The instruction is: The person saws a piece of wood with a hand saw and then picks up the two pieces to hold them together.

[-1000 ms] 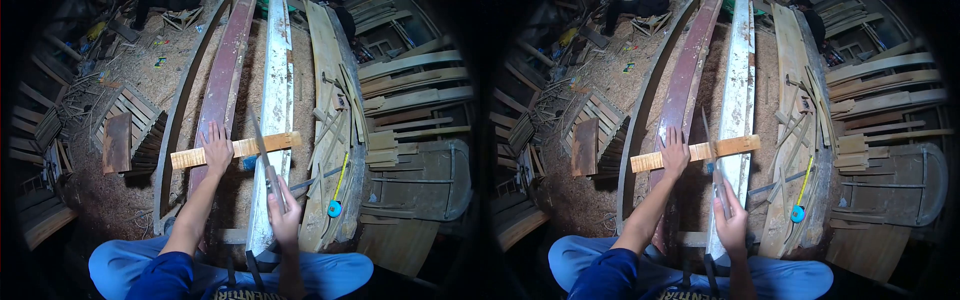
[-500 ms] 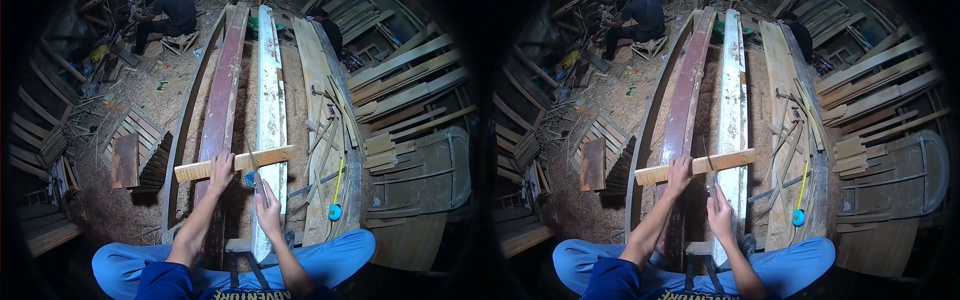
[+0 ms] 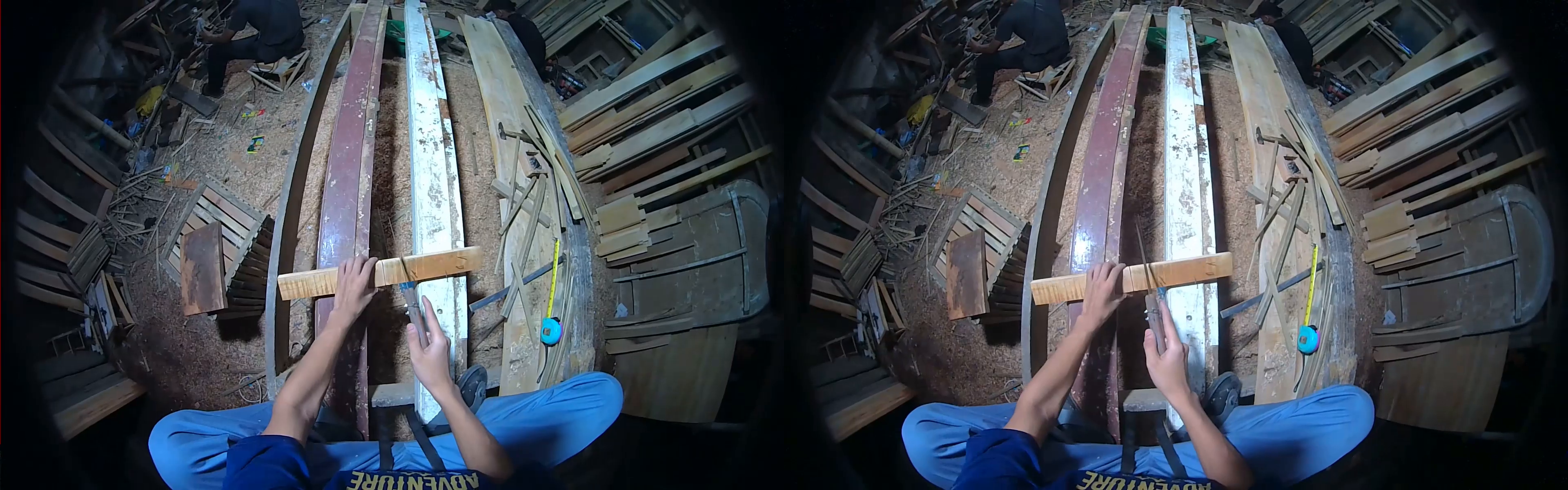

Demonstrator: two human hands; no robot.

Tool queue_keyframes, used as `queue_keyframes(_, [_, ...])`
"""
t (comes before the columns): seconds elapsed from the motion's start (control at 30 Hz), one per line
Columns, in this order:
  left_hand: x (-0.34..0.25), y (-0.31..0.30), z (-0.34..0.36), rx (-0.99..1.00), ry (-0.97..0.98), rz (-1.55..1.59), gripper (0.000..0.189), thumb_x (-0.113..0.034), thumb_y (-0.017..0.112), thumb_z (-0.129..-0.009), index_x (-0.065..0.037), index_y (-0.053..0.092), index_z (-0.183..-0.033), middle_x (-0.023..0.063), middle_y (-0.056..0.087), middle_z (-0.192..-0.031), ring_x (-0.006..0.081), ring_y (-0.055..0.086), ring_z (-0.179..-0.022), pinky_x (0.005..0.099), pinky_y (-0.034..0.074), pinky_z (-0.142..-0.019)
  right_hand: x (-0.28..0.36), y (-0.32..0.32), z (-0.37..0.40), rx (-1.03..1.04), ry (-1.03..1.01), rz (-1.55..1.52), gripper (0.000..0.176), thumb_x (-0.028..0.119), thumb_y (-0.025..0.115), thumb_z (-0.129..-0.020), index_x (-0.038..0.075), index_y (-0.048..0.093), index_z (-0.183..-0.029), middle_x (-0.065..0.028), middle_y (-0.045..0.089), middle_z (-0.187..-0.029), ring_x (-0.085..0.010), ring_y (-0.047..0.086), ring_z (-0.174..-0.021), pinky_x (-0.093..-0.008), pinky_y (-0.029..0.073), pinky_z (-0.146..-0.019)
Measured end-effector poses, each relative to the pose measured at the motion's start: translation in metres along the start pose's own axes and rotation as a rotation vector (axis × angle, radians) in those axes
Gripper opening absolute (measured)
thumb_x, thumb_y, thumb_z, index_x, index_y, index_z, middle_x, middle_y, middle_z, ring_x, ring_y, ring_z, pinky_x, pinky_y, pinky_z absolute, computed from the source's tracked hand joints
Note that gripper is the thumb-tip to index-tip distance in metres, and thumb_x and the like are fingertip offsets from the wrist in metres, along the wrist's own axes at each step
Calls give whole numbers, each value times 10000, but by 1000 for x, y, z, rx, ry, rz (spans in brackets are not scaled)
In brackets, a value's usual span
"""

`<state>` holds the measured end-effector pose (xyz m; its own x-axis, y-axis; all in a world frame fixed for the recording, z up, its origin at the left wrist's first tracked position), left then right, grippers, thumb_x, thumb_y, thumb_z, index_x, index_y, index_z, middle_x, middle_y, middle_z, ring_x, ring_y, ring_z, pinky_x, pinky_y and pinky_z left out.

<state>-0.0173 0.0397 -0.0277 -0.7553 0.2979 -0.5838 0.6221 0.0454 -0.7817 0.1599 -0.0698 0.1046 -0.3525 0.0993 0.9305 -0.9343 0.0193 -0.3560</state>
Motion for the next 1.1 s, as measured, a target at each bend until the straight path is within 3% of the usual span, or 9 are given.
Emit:
queue_keyframes(0.17, [2,10,2,-132,74,-145,802,-40,860,-640,-83,577,-1389,150,571,-1267,355,520,-1215,485,388,-1078,-2,1,-2,-2,12,-26,621,161,595,-1066,-36,362,-1606,-255,553,-1518,-259,575,-1361,-376,446,-1118])
queue_keyframes(0.27, [-9,1,1,-101,55,-126,753,-63,864,-676,-77,589,-1377,152,568,-1256,364,516,-1196,483,391,-1069,0,0,-1,-46,-39,-1,629,160,595,-1065,-48,351,-1607,-258,538,-1532,-262,559,-1381,-374,430,-1135])
queue_keyframes(0.33, [-12,-4,4,-95,21,-70,733,-76,867,-693,-75,593,-1373,154,566,-1260,366,514,-1194,479,399,-1055,0,2,-3,20,113,-148,639,161,593,-1063,-68,341,-1603,-270,506,-1560,-278,521,-1423,-380,400,-1165])
queue_keyframes(0.4, [-13,-7,3,-97,-14,-12,714,-89,871,-710,-72,596,-1369,157,564,-1264,368,512,-1192,475,406,-1042,-3,3,-3,11,70,-78,635,147,586,-1057,-56,338,-1606,-278,495,-1567,-308,502,-1448,-394,391,-1179])
queue_keyframes(0.5, [-12,-11,1,-109,20,26,633,-107,872,-736,-63,621,-1316,153,575,-1231,360,526,-1165,480,415,-1009,-4,5,-1,-3,22,-1,634,133,578,-1052,-42,334,-1610,-289,483,-1573,-342,480,-1474,-408,378,-1197])
queue_keyframes(0.7, [-18,-17,-12,-208,46,62,381,52,730,-741,-52,713,-1107,138,624,-1021,366,596,-1015,450,468,-906,-7,10,0,20,73,-58,638,143,579,-1051,-49,333,-1607,-299,479,-1571,-354,469,-1480,-408,368,-1205])
queue_keyframes(0.9, [-9,-22,-22,-153,77,88,395,50,740,-725,-54,739,-1105,127,654,-1004,351,613,-980,463,475,-865,-11,18,-5,13,7,-31,642,179,577,-1058,-60,334,-1602,-306,482,-1565,-359,472,-1477,-407,364,-1208])
queue_keyframes(1.0, [-11,-20,-17,-140,54,74,383,26,763,-733,-56,742,-1107,109,658,-981,334,614,-981,455,476,-864,-11,17,-7,17,95,-146,636,183,577,-1059,-62,343,-1597,-304,499,-1552,-338,490,-1463,-403,385,-1192])
queue_keyframes(1.1, [-12,-16,-14,-145,29,74,359,3,775,-758,-57,741,-1110,101,661,-974,320,617,-968,445,475,-862,-15,19,-5,-50,-20,-42,612,190,588,-1059,-56,385,-1581,-293,554,-1504,-315,557,-1399,-392,431,-1147])
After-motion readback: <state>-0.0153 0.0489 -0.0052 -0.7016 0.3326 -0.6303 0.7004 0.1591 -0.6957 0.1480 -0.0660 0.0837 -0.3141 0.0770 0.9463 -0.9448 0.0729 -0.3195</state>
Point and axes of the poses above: each hand's wrist, its own z-axis away from the middle knuckle, its own y-axis out of the palm, x = y × z, the point moved 4 cm from there along -z, towards the middle knuckle
